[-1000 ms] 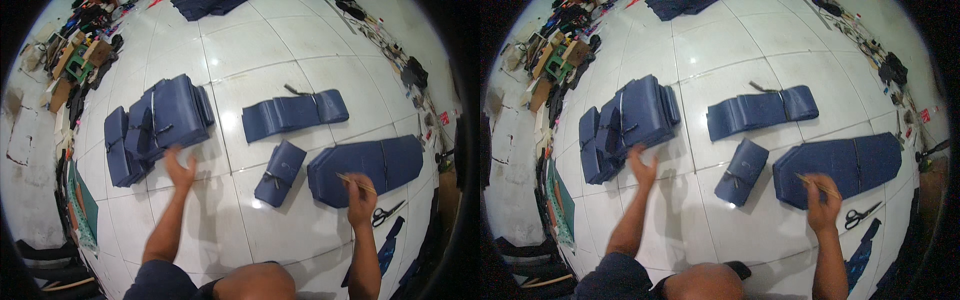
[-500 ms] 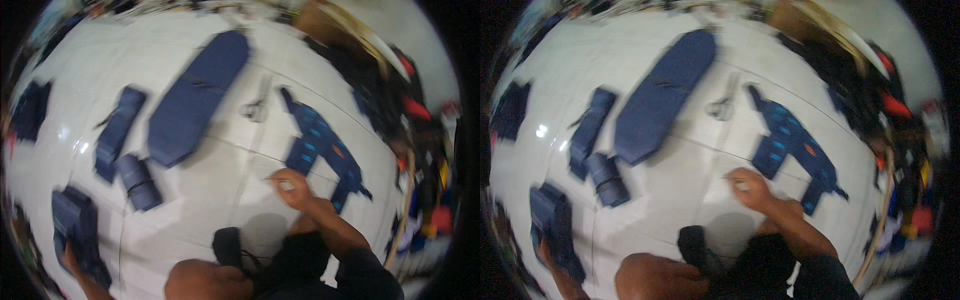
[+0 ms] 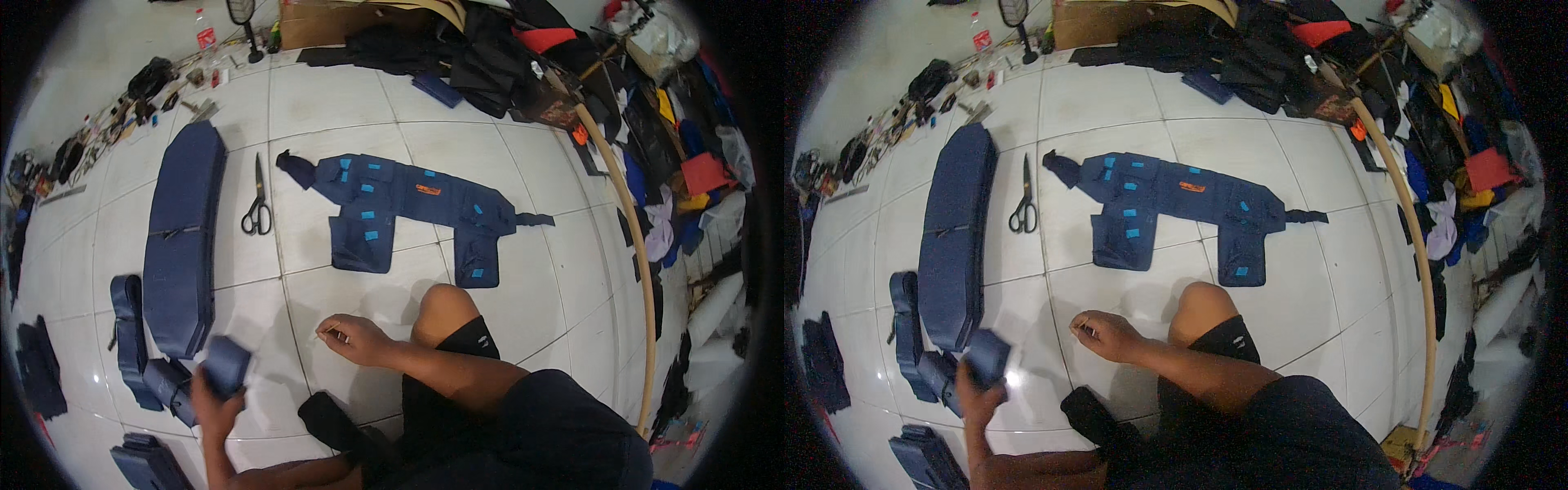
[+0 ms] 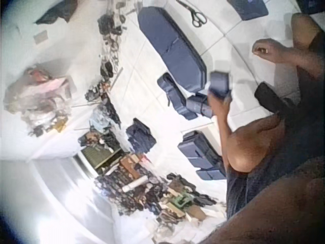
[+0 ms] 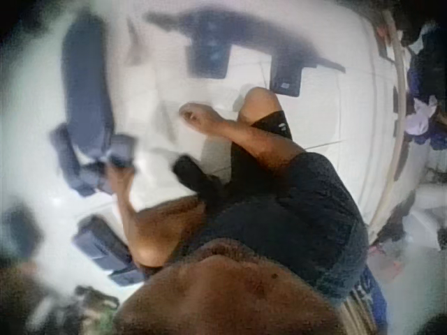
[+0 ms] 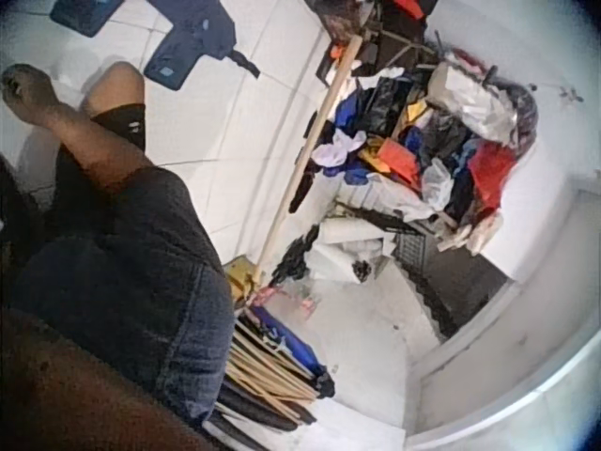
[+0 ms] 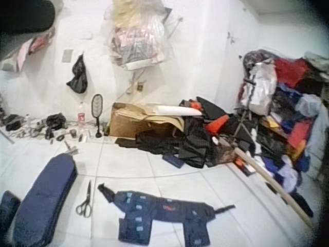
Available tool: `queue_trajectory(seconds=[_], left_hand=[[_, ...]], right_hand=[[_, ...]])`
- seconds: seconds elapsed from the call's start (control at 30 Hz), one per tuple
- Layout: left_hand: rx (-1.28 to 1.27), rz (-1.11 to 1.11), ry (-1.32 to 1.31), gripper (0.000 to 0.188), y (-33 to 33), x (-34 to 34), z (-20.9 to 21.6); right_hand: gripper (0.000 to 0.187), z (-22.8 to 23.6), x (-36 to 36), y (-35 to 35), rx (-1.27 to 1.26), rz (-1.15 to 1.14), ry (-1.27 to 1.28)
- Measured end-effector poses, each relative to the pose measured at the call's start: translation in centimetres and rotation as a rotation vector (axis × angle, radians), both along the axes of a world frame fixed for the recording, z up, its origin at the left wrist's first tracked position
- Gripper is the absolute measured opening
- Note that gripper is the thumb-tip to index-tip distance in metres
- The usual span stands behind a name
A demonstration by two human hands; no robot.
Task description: The person labels blue garment pieces and stacks of fabric by hand and with a marker. The person marks numerical codes on the surface of the fabric pieces and organizes them into piles on the floor.
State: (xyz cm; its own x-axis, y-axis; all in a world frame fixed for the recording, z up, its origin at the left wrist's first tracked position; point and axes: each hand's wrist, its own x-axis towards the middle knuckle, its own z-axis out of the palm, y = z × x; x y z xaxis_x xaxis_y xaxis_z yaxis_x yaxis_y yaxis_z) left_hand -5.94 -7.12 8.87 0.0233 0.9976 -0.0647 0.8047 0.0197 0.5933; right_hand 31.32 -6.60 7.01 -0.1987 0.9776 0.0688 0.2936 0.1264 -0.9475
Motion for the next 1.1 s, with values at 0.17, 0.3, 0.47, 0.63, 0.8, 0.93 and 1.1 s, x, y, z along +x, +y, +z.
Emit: queue_trajectory(seconds=[0.17,0.3,0.47,0.63,0.8,0.93,1.1], left_hand=[[-0.129,-0.217,0.108,0.088,5.5,14.6,-4.5],[-0.069,-0.268,0.244,0.102,5.2,16.8,-6.8],[0.001,-0.287,0.196,0.095,4.5,15.8,-6.8],[0.087,-0.285,0.09,0.09,4.2,15.7,-7.8],[0.115,-0.227,0.069,0.086,3.5,16.5,-9.0],[0.123,-0.147,0.042,0.085,2.7,18.2,-8.8],[0.118,-0.112,0.076,0.087,2.2,17.3,-8.8]], right_hand=[[0.019,-1.8,1.6,0.6,-0.109,-0.176,0.049],[0.018,-2.5,2.0,1.3,-0.137,-0.225,0.148],[0.02,-3.1,1.5,1.3,-0.131,-0.166,0.126],[0.02,-1.1,1.1,2.8,-0.035,-0.13,0.103],[0.018,-0.1,1.0,6.8,0.07,-0.166,0.162],[0.017,-2.8,-0.3,6.8,0.064,-0.193,0.13],[0.018,-5.5,-1.4,5.0,-0.053,-0.187,0.004]])
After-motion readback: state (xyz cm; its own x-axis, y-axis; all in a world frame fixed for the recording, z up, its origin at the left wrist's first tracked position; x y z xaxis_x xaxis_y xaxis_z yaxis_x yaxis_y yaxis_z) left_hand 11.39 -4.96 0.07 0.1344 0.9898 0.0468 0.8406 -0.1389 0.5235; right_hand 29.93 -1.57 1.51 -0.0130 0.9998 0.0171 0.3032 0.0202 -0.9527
